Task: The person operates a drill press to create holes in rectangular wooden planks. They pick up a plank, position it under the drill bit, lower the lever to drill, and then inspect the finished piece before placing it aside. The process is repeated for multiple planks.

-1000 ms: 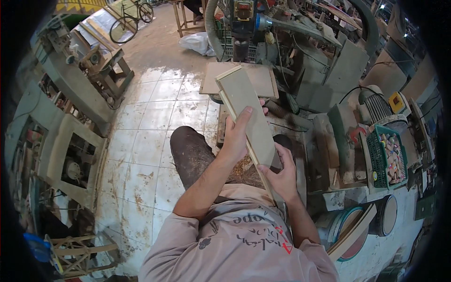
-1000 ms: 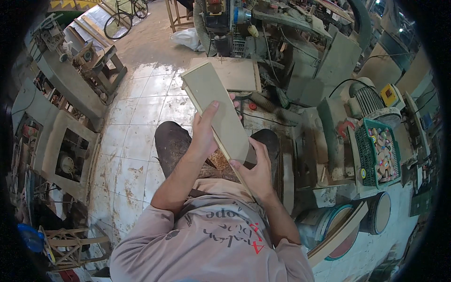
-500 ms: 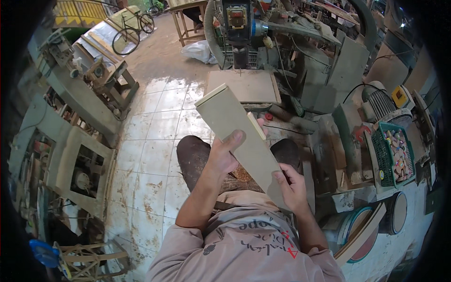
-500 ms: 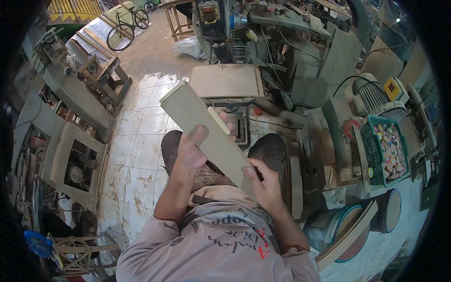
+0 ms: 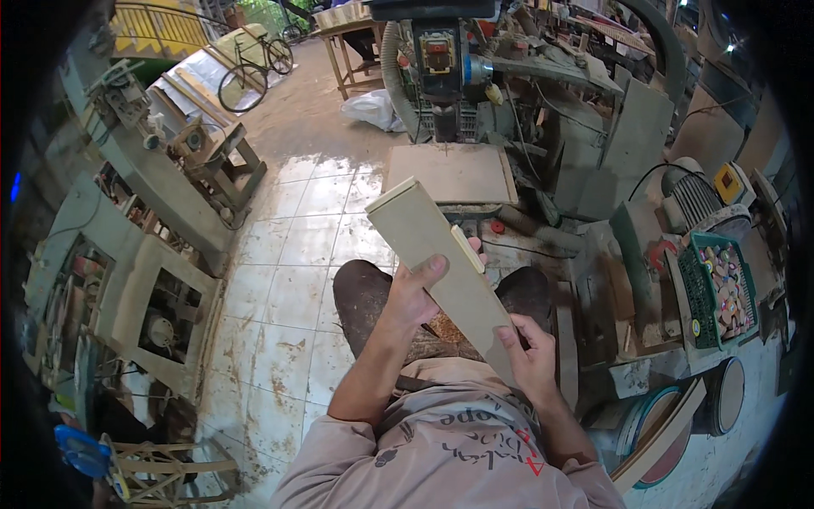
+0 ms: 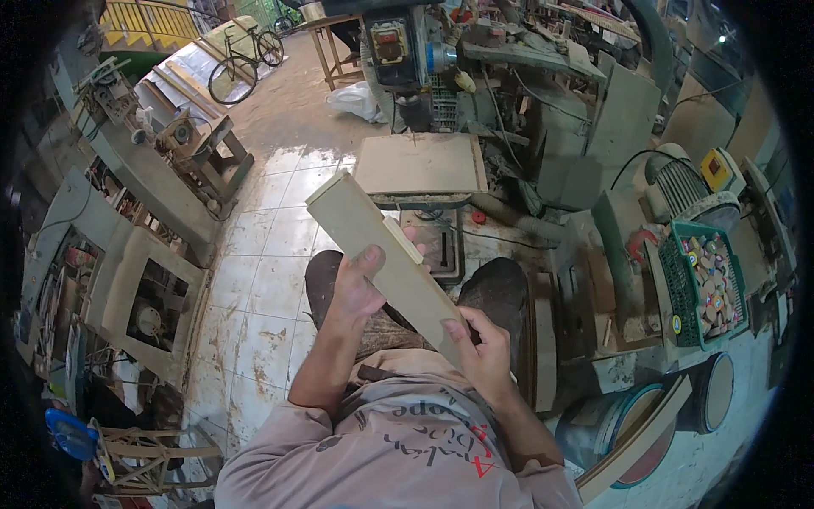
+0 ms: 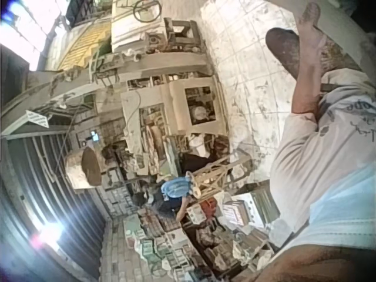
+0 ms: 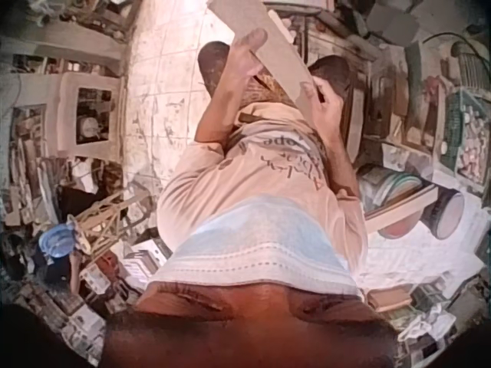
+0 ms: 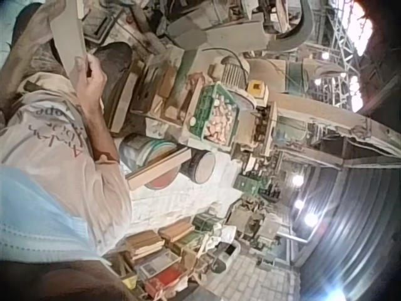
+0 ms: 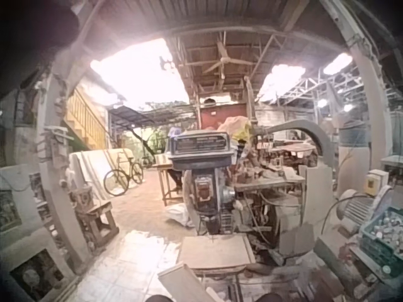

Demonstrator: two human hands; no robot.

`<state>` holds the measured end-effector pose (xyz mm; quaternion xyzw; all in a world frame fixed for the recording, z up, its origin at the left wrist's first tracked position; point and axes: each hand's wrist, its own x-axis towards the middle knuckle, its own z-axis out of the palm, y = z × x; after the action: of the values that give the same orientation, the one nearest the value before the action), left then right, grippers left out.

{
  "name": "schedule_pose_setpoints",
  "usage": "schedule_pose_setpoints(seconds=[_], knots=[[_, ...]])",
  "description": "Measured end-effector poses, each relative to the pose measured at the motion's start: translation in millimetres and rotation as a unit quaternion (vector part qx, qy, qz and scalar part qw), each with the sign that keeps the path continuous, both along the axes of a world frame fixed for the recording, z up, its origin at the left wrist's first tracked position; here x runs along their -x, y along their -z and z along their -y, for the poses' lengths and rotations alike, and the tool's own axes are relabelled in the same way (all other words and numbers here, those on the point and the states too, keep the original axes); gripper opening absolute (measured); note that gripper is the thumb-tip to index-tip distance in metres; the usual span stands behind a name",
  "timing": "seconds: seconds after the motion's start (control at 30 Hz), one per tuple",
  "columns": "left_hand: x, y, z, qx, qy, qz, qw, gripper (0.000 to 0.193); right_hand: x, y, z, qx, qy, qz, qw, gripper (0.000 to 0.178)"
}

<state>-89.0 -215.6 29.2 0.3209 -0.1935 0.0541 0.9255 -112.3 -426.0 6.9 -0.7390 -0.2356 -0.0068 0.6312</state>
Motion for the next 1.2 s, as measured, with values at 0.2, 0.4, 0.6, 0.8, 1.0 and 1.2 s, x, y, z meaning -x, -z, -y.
schedule_pose_setpoints(seconds=[0.2,0.4,0.6,0.8,1.0,1.2], knots=[[2,-5,-4,-0.037,0.008,0.025,0.999,0.050,1,-4,7,0.007,-0.029,-0.008,1.000,0.022],[12,-44,9,-0.041,-0.050,0.048,0.997,0.053,-12,2,13,-0.035,-0.067,-0.046,0.996,0.023],[16,-61,5,-0.037,-0.116,0.056,0.991,0.054,-27,6,41,0.026,-0.132,-0.143,0.981,0.024],[17,-71,-21,0.029,-0.201,0.049,0.978,0.055,-39,60,88,0.030,-0.114,-0.221,0.968,0.022],[20,-78,-25,0.022,-0.234,0.020,0.972,0.056,-29,70,73,-0.062,-0.057,-0.212,0.974,0.018],[30,-84,-24,0.027,-0.230,0.062,0.971,0.069,-38,88,76,-0.095,-0.097,-0.238,0.962,0.017]])
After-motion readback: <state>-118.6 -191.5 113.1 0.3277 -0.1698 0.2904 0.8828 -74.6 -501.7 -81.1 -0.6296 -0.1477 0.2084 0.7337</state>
